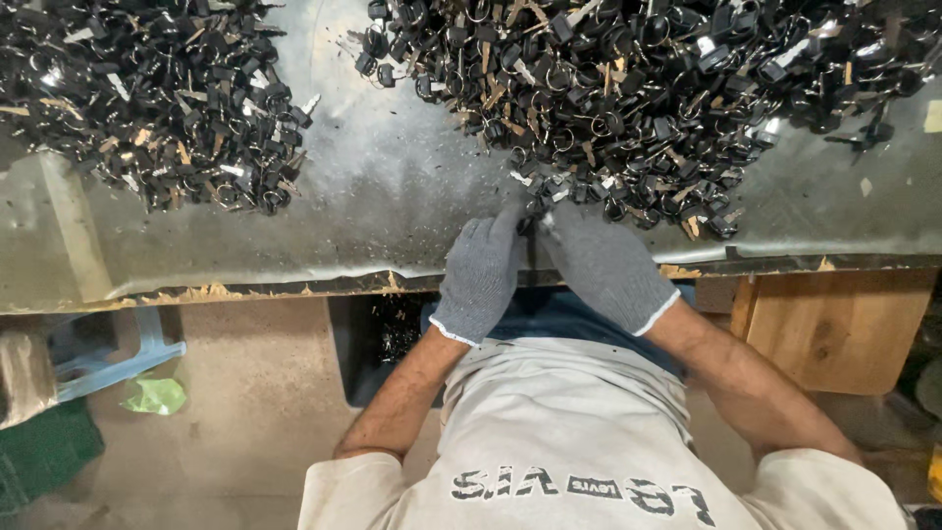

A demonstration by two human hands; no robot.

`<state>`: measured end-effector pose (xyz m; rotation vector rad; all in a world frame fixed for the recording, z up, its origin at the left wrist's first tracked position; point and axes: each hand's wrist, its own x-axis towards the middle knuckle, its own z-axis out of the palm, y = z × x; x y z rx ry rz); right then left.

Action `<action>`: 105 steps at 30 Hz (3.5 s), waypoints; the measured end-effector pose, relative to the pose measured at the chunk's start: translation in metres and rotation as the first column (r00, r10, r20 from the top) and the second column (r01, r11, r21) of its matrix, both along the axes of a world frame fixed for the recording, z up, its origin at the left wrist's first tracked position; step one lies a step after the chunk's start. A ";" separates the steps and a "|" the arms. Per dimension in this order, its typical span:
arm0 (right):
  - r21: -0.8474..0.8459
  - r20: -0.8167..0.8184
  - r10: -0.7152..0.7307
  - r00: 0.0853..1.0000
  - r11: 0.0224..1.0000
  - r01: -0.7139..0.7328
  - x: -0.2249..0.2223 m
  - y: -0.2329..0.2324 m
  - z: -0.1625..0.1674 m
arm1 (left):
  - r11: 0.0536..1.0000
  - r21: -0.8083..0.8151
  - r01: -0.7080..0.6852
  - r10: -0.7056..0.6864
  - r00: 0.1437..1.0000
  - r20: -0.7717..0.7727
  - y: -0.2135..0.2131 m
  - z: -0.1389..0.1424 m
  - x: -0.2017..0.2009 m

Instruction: The person, wearing gray gloves, sits at a workbench covered with a large pile of small black metal parts and picks items one at a time from the pile. They handle each part with both hands, then drop it into a bin below the table edge, repeating this continuously.

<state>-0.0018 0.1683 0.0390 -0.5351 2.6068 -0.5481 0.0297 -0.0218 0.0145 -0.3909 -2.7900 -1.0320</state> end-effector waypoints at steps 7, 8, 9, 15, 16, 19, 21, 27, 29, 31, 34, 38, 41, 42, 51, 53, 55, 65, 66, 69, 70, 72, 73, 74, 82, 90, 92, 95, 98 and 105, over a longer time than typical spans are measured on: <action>0.227 -0.370 0.197 0.908 0.967 -0.117 0.015 -0.013 0.002 | 1.000 0.019 0.021 -0.021 1.000 -0.009 -0.001 0.006 0.005; 0.167 -0.381 0.188 0.905 0.977 -0.133 0.011 -0.014 0.004 | 0.999 0.039 0.023 -0.022 1.000 -0.018 -0.001 0.007 0.004; 0.103 -0.392 0.179 0.902 0.983 -0.151 0.005 -0.014 0.005 | 0.998 0.058 0.023 -0.022 0.999 -0.027 -0.002 0.008 0.004; -0.040 -0.122 0.073 0.990 0.996 -0.079 -0.011 -0.004 0.005 | 0.996 0.017 -0.088 0.089 0.996 -0.023 0.003 0.014 0.002; 0.002 -0.159 0.095 0.983 0.995 -0.096 -0.003 -0.002 0.004 | 0.996 -0.038 -0.078 0.072 0.989 -0.130 0.005 0.015 0.004; 0.093 -0.191 0.124 0.974 0.990 -0.108 0.019 0.003 0.002 | 0.990 -0.003 -0.141 0.140 0.988 -0.070 0.006 0.012 0.007; 0.105 -0.161 0.099 0.982 0.991 -0.082 0.025 0.002 0.000 | 0.993 0.024 -0.112 0.113 0.992 -0.056 0.003 0.009 0.006; 0.244 -0.319 0.239 0.917 0.956 -0.164 0.015 -0.003 0.002 | 0.999 0.003 -0.034 0.034 0.999 -0.001 0.000 0.001 0.008; -0.043 -0.145 0.174 0.974 0.982 -0.182 0.011 -0.002 0.003 | 0.999 -0.001 -0.048 0.048 0.999 -0.019 0.001 0.000 0.010; -0.139 -0.140 0.103 0.985 0.983 -0.122 0.010 0.000 0.004 | 0.999 -0.003 -0.039 0.039 0.998 -0.057 0.002 -0.002 0.011; -0.018 -0.316 0.065 0.947 0.997 -0.074 0.009 0.001 0.003 | 0.999 0.037 -0.017 0.020 0.998 -0.065 0.001 -0.001 0.008; -0.001 -0.135 0.078 0.988 0.997 -0.079 0.006 0.002 0.006 | 0.998 -0.005 -0.067 0.066 0.993 -0.097 -0.016 0.013 -0.004; -0.046 -0.163 0.020 0.986 0.999 -0.028 0.004 0.001 0.010 | 0.947 0.024 -0.320 0.311 0.900 -0.306 -0.038 0.030 -0.014; -0.066 -0.226 0.006 0.974 0.998 -0.021 0.005 -0.001 0.012 | 0.904 0.020 -0.428 0.398 0.820 -0.410 -0.044 0.035 -0.016; 0.000 -0.229 0.046 0.972 0.999 -0.047 0.015 0.002 0.006 | 0.987 -0.141 0.079 -0.109 0.969 -0.222 0.004 0.030 -0.063; -0.060 -0.162 0.109 0.981 0.991 -0.120 0.016 0.009 0.005 | 0.989 -0.002 0.149 -0.145 0.957 -0.251 0.009 0.028 -0.050; -0.047 -0.104 0.116 0.988 0.992 -0.121 0.015 0.014 0.004 | 0.988 0.059 0.140 -0.136 0.988 -0.075 0.012 0.027 -0.031; -0.201 -0.219 0.002 0.976 0.978 -0.047 0.012 -0.002 0.010 | 0.975 0.053 -0.218 0.183 0.911 0.370 -0.004 0.011 -0.011; -0.226 -0.242 0.002 0.970 0.972 -0.059 0.009 -0.004 0.010 | 0.985 0.038 -0.166 0.151 0.957 0.248 -0.004 0.010 -0.011; -0.074 0.018 -0.012 1.000 0.997 0.014 0.001 -0.008 0.008 | 0.998 -0.033 -0.051 0.052 0.998 0.027 -0.004 0.006 -0.010; -0.019 -0.126 0.019 0.992 1.000 -0.022 0.001 -0.010 0.007 | 0.998 -0.057 -0.035 0.037 0.998 0.046 -0.005 0.003 -0.010; 0.103 -0.398 0.106 0.911 0.992 -0.070 0.006 -0.015 0.002 | 0.995 -0.097 0.010 -0.007 1.000 0.029 -0.005 -0.003 -0.011; 0.168 -0.370 0.095 0.924 0.985 -0.034 0.011 -0.018 0.000 | 0.993 -0.112 0.035 -0.036 0.999 -0.005 -0.005 -0.006 -0.011; 0.235 -0.342 0.088 0.936 0.972 -0.005 0.015 -0.022 -0.003 | 0.991 -0.126 0.055 -0.060 0.998 -0.037 -0.004 -0.008 -0.011; 0.071 -0.274 0.092 0.957 0.995 -0.075 0.003 -0.009 0.000 | 0.984 -0.158 0.080 -0.081 0.997 0.003 -0.002 -0.008 -0.010; 0.064 -0.331 0.012 0.944 0.998 0.009 0.003 -0.015 0.014 | 0.991 -0.126 0.035 -0.045 0.996 -0.081 0.001 -0.012 -0.004; 0.132 -0.288 0.027 0.957 0.991 0.012 0.003 -0.018 0.013 | 0.981 -0.184 0.053 -0.061 0.997 -0.041 0.001 -0.012 -0.003; 0.094 -0.069 0.054 0.996 0.994 -0.048 -0.003 -0.012 0.013 | 0.990 -0.129 0.050 -0.060 0.995 -0.075 0.000 -0.009 -0.006; 0.033 -0.121 0.040 0.992 0.999 -0.036 -0.004 -0.008 0.014 | 0.996 -0.080 0.040 -0.055 0.979 -0.197 -0.001 -0.003 -0.007; -0.132 -0.077 -0.005 0.997 0.991 -0.005 -0.008 -0.008 0.012 | 0.996 -0.041 -0.075 0.077 0.996 0.052 0.003 0.003 -0.006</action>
